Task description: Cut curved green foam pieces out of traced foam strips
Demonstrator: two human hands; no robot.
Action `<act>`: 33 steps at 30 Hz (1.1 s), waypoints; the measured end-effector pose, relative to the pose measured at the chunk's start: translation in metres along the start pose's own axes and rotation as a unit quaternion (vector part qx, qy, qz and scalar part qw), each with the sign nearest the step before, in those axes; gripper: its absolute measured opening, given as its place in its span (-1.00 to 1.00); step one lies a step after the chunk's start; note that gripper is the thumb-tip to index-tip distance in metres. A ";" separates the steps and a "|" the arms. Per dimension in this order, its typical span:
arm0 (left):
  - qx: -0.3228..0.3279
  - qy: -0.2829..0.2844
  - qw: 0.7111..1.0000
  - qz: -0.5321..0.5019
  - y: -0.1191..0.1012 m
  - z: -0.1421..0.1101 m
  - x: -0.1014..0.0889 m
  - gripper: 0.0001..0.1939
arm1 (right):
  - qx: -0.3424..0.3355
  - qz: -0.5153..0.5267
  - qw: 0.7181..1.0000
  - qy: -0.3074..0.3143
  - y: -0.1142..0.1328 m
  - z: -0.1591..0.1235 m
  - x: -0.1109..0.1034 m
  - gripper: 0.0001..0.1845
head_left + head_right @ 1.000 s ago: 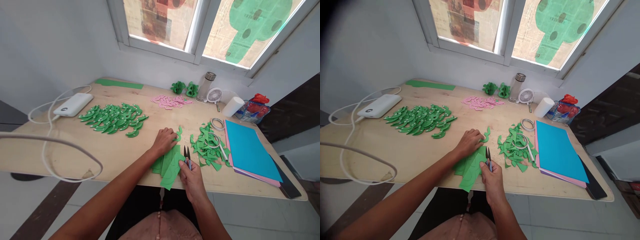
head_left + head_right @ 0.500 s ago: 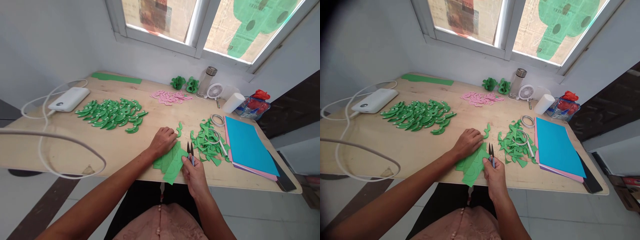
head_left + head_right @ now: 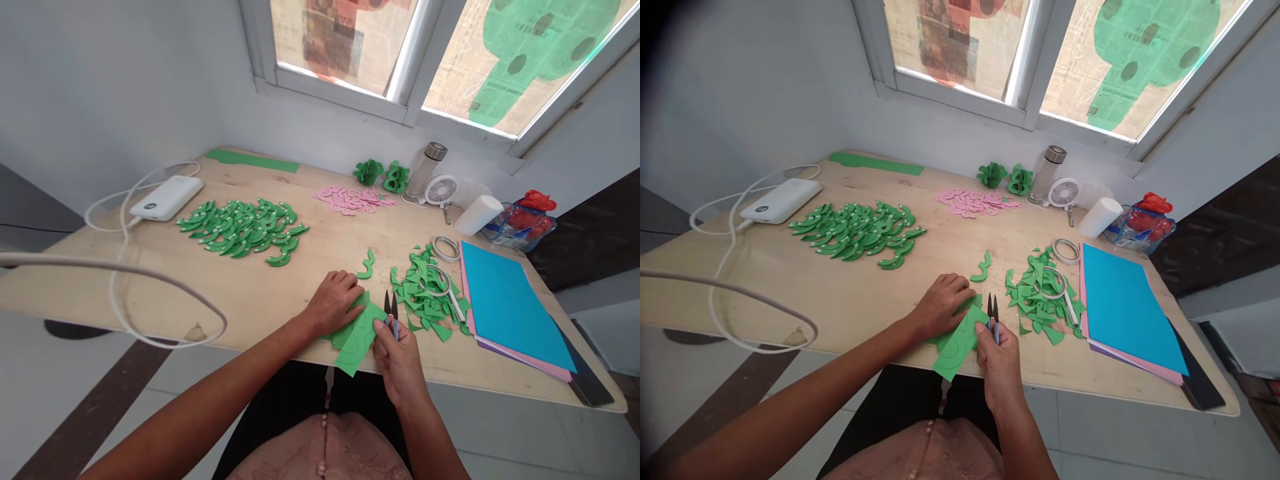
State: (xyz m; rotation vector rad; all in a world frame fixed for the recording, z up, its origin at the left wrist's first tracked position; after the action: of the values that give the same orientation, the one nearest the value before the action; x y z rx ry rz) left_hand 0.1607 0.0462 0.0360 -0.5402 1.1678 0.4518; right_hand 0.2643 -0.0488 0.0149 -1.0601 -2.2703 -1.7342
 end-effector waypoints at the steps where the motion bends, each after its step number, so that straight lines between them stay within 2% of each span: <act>1: 0.002 0.000 1.000 -0.003 -0.001 -0.002 0.000 -0.79 | 0.002 0.000 1.000 0.000 0.000 0.000 0.000 -0.45; 7: 0.010 -0.003 1.000 -0.020 -0.003 -0.012 -0.004 -0.81 | 0.012 0.002 1.000 -0.002 -0.003 -0.002 -0.001 -0.45; 16: -0.008 -0.030 0.998 -0.055 0.004 -0.011 -0.009 -0.78 | -0.012 -0.008 1.000 -0.004 0.006 0.004 -0.001 -0.44; 23: -0.068 -0.072 0.987 -0.127 0.008 -0.017 -0.022 -0.81 | -0.008 -0.025 1.000 -0.017 0.007 0.013 -0.007 -0.46; 25: -0.115 -0.091 0.974 -0.176 0.008 -0.021 -0.031 -0.80 | -0.014 -0.034 0.999 -0.009 0.010 0.016 -0.005 -0.48; 27: -0.169 -0.091 0.948 -0.255 0.008 -0.025 -0.038 -0.80 | -0.024 -0.044 0.999 0.006 0.014 0.019 -0.001 -0.50; 31: -0.232 0.001 0.869 -0.437 -0.002 -0.030 -0.034 -0.78 | -0.035 -0.063 0.997 0.032 0.025 0.026 0.009 -0.54; 33: -0.249 0.025 0.834 -0.493 -0.006 -0.032 -0.030 -0.79 | -0.036 -0.083 0.995 0.051 0.030 0.029 0.015 -0.55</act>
State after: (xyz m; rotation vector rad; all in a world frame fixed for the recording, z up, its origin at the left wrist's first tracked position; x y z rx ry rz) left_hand 0.1306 0.0198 0.0560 -1.5130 0.6621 -0.1804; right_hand 0.2793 -0.0132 0.0361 -0.7924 -2.3071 -1.8978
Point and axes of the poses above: each hand's wrist, its own z-axis towards the middle knuckle, its own x-axis out of the palm, y = z × x, the point moved 6 cm from there along z, towards the middle knuckle, and after that the axes turned 9 degrees about z, right-handed, at the moved point
